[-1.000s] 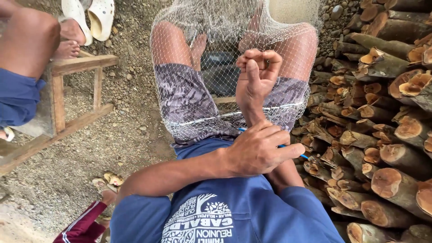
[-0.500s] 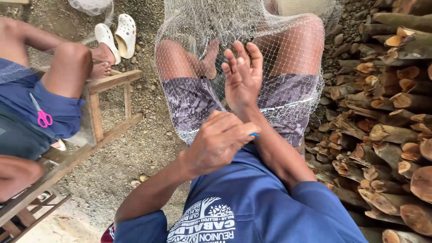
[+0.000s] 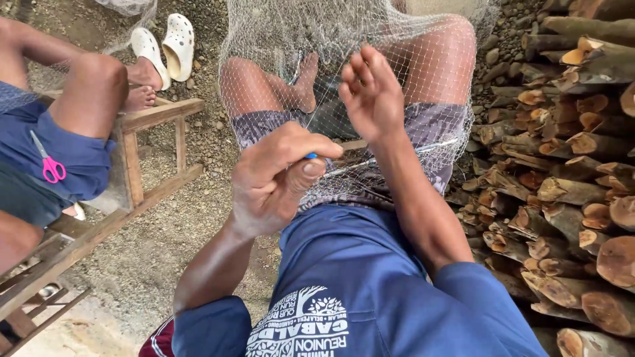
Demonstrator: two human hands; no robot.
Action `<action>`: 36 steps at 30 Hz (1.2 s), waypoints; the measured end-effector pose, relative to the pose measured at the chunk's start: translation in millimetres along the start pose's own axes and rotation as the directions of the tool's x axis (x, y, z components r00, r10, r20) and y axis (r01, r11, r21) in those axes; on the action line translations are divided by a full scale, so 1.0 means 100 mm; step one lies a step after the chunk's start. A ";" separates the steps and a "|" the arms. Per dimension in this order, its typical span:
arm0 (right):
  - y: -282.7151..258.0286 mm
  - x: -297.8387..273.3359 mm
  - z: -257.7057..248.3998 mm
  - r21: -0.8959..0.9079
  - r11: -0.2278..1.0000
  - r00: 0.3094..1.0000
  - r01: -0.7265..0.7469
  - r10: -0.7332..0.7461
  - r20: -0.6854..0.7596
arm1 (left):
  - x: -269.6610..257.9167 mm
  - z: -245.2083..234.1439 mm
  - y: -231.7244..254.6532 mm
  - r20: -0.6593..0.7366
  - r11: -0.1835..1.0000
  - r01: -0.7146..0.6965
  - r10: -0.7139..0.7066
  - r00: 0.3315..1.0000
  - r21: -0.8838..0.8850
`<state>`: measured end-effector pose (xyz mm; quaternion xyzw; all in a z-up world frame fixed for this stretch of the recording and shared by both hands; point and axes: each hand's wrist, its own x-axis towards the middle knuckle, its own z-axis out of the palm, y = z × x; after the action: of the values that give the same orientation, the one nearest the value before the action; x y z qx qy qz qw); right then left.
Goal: The person is repairing a white mesh fishing net using a blue plastic netting needle while sitting on a low wooden stool.
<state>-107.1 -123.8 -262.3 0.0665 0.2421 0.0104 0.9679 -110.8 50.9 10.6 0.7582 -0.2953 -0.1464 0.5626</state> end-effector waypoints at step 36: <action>-0.82 -2.25 -0.57 -0.951 0.187 0.920 -0.248 0.352 -0.171 | 0.25 0.55 -1.89 0.161 0.892 -0.148 0.086 0.983 0.428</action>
<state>-333.4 -209.3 -218.5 -0.4888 0.1255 0.3411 0.7931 -68.1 30.4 -182.4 0.8341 -0.4040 -0.0939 0.3637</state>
